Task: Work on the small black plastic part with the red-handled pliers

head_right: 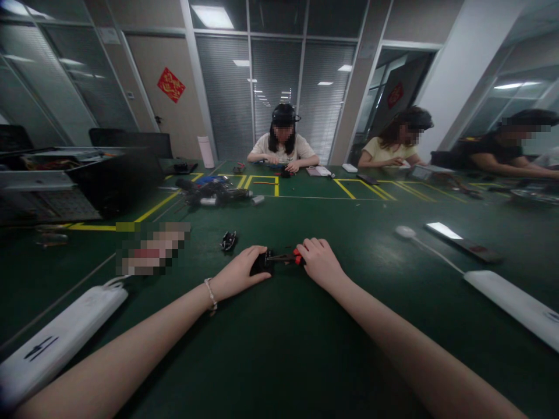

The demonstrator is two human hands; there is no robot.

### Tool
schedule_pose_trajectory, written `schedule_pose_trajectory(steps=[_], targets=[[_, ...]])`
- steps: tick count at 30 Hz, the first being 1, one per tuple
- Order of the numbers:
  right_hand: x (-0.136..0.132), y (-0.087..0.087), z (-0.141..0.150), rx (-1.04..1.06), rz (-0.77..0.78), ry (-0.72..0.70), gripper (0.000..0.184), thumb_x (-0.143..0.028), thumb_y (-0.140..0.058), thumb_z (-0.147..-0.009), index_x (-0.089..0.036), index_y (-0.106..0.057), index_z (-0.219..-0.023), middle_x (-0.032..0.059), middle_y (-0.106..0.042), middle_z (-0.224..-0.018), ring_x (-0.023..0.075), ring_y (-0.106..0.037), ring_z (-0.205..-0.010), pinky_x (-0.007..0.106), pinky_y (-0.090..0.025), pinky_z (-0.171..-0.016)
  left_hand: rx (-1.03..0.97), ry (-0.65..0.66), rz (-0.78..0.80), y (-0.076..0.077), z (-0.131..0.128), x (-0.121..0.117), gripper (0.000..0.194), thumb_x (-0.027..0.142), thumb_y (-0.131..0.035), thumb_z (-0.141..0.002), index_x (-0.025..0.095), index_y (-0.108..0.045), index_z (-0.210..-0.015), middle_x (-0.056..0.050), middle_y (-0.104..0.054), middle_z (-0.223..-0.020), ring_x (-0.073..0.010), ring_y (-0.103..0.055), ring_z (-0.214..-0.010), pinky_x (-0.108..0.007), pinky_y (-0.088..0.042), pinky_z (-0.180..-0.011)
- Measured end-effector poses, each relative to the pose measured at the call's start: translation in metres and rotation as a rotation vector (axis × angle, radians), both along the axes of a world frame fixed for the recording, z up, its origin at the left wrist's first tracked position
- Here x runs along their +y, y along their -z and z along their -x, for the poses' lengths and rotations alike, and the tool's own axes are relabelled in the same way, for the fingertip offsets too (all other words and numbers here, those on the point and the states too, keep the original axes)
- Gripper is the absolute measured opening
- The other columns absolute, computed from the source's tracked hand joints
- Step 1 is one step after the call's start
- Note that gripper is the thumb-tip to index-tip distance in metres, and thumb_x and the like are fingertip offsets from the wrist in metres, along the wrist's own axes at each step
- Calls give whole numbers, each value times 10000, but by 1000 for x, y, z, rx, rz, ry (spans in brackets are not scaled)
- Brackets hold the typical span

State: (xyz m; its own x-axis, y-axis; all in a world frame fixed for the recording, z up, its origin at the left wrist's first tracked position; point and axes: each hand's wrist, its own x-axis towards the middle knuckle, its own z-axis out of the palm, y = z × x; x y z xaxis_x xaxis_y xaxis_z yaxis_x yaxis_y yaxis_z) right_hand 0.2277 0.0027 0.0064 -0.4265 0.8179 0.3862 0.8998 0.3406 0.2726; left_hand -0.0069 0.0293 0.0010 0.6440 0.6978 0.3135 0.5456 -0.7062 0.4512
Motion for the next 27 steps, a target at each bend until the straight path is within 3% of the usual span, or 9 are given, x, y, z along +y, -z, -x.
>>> schedule_pose_trajectory(steps=[27], targets=[[0,-1,2,2,11,-7,321,-100,-531,-662,-145,-546,-979,83,-567,-938,209,-486,-865,344,-332,-780,0,5,27,-1,1,0,529,412,-573,-729,183,-391,-1168,-96,-469,-1176,-244,-463,-1070,-387,-373,-906]])
